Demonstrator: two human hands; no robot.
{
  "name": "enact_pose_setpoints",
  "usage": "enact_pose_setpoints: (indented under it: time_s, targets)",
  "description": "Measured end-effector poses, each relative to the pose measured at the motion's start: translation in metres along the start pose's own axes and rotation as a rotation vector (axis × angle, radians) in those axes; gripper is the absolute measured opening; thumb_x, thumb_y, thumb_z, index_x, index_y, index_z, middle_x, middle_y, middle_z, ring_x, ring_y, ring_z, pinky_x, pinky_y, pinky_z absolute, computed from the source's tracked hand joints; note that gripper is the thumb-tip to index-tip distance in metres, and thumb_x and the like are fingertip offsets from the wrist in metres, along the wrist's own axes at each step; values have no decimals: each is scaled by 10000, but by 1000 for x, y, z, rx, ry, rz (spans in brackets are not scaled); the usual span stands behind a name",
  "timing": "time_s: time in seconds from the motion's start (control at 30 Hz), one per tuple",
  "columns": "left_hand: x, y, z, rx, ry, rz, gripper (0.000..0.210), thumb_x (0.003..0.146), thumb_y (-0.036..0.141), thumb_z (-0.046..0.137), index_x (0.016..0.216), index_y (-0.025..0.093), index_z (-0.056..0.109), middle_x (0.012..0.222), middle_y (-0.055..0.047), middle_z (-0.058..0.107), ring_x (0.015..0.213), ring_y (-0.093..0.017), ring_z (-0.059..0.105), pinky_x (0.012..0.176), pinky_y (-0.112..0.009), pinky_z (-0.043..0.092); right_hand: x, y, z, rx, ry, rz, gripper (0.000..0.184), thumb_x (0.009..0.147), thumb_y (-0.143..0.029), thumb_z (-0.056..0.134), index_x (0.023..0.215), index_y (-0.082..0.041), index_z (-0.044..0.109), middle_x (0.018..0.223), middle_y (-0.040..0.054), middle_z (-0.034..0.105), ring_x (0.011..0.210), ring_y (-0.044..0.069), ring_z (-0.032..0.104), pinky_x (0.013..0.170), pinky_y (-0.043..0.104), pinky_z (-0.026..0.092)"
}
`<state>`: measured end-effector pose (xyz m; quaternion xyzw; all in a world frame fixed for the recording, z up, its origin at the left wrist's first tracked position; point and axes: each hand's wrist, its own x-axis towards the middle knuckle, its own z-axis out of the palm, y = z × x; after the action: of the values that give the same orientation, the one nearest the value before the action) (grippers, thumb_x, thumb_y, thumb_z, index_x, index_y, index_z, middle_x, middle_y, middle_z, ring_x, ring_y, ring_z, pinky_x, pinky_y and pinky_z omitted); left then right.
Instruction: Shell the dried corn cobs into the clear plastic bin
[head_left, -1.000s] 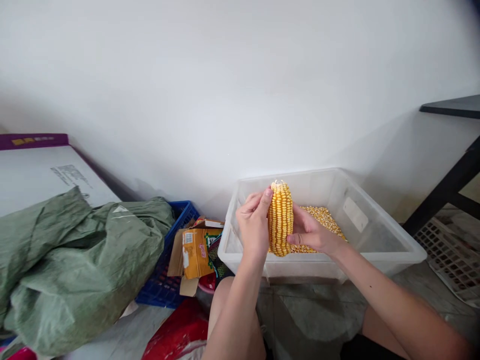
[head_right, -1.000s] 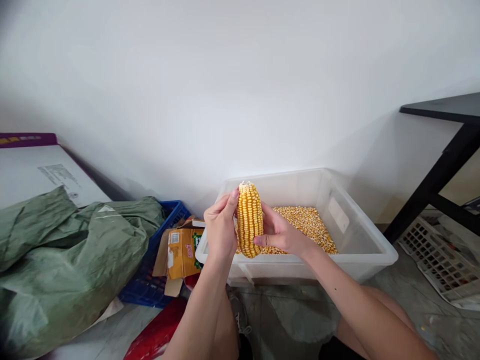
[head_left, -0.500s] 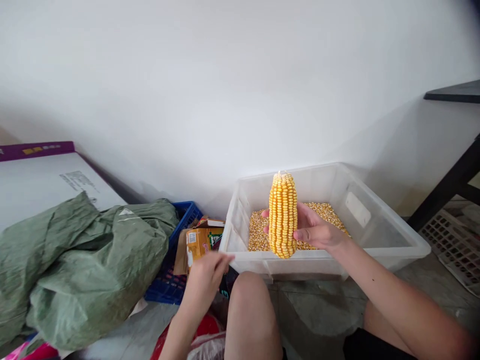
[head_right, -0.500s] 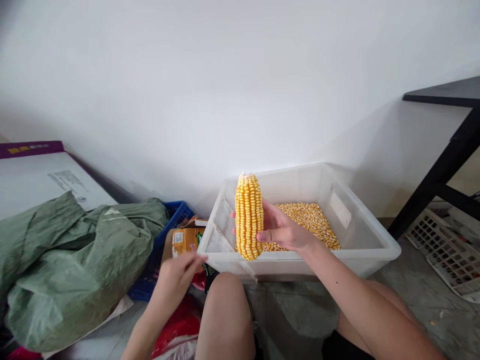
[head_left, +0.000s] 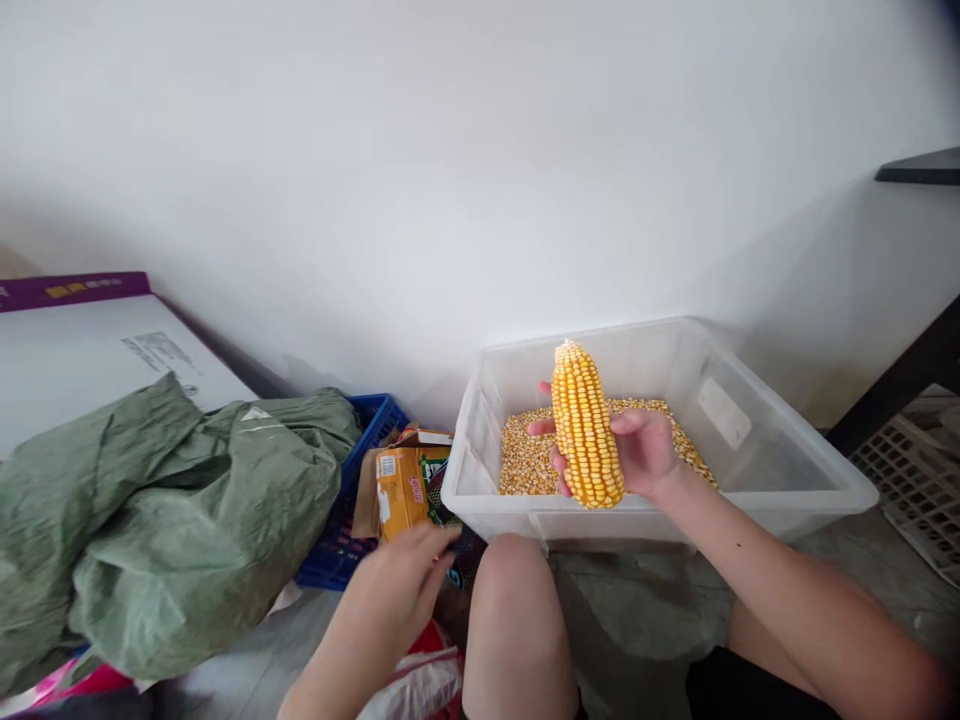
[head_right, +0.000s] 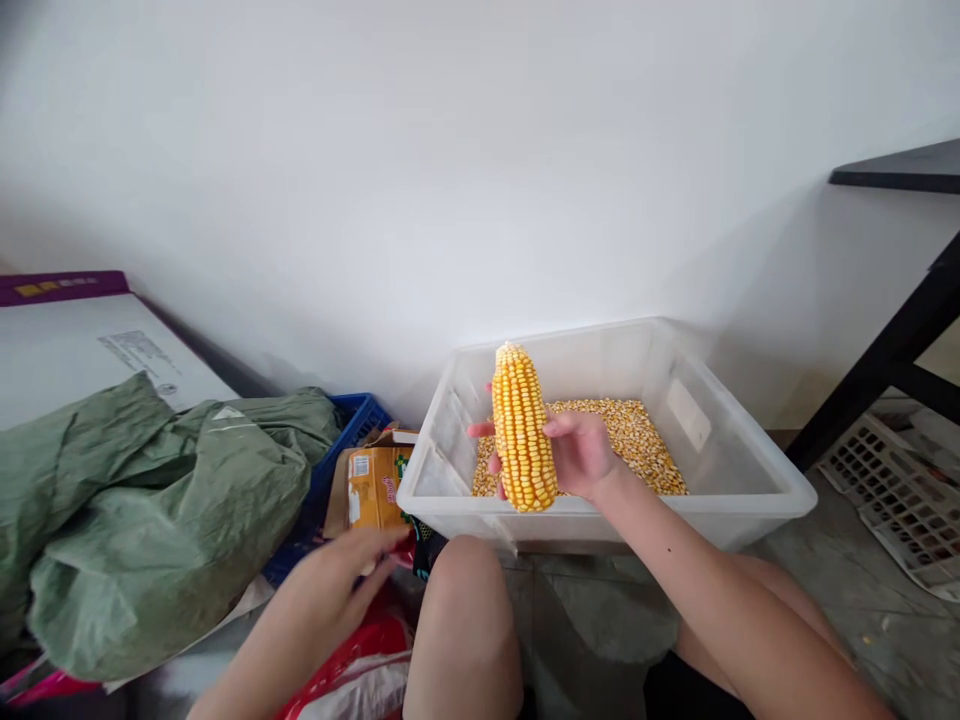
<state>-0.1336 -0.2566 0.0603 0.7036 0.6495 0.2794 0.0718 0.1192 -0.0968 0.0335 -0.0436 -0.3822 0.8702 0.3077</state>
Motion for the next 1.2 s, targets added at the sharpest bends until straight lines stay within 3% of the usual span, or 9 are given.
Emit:
enact_pose_setpoints:
  time_s: [0.07,0.17,0.33,0.5,0.63,0.77,0.93,1.07,1.2]
  targets:
    - [32,14,4,-68,-7,30,240,856,357,595,1061,272,684,950,-37,687,802,-179,647,738,-314,541,2,3,2,22,-4,-1,702,680,-361,454,1368,-232,415,1302,129,549,801,230,618,679,473,507]
    - [68,47,22,-266,119,65,455,820,394,644,1242,231,602,1111,-88,641,952,-200,627,795,-326,538,3,8,0,66,-37,-17,699,748,-448,451,1417,-271,350,1330,130,524,760,206,600,613,429,509]
    - [91,75,69,-552,163,-3,702,668,428,783,1301,217,564,1192,-108,589,1074,-239,589,867,-360,527,6,15,-10,90,14,6,726,849,-686,313,1445,-272,317,1249,140,575,666,169,583,527,365,510]
    - [93,92,102,-844,279,-133,455,737,399,732,1150,214,685,1171,-101,606,969,-204,630,819,-329,545,10,15,-7,105,32,-62,718,861,-714,310,1431,-282,370,1155,93,625,655,183,613,520,353,519]
    - [94,111,118,-1020,521,-239,330,776,362,702,1067,210,727,1192,-89,629,1100,-228,597,920,-344,510,14,15,3,64,162,-222,640,880,-626,404,1374,-225,472,1167,85,635,975,222,633,839,381,522]
    - [92,113,118,-901,646,-217,246,817,353,658,1009,227,745,1058,-65,702,1060,-230,618,959,-406,482,17,20,9,-24,216,-293,619,848,-585,489,1322,-190,526,1147,99,651,1092,240,593,936,382,483]
    - [90,96,101,-675,709,-238,209,826,394,635,831,211,736,782,-35,697,747,-166,635,726,-306,514,15,27,11,-37,67,-181,629,847,-590,474,1332,-190,498,1025,116,668,851,240,650,664,385,566]
    - [94,83,88,-1146,666,-336,272,800,421,660,769,151,660,680,-3,619,501,-71,507,491,-215,413,15,32,11,-2,-109,-78,694,845,-651,420,1344,-170,448,961,114,654,679,202,619,478,350,541]
    - [90,84,81,-1345,577,-350,295,756,417,705,787,125,677,737,-26,631,525,-53,500,498,-192,404,15,34,10,21,-164,-11,679,850,-681,380,1299,-178,466,844,78,647,581,178,591,456,344,529]
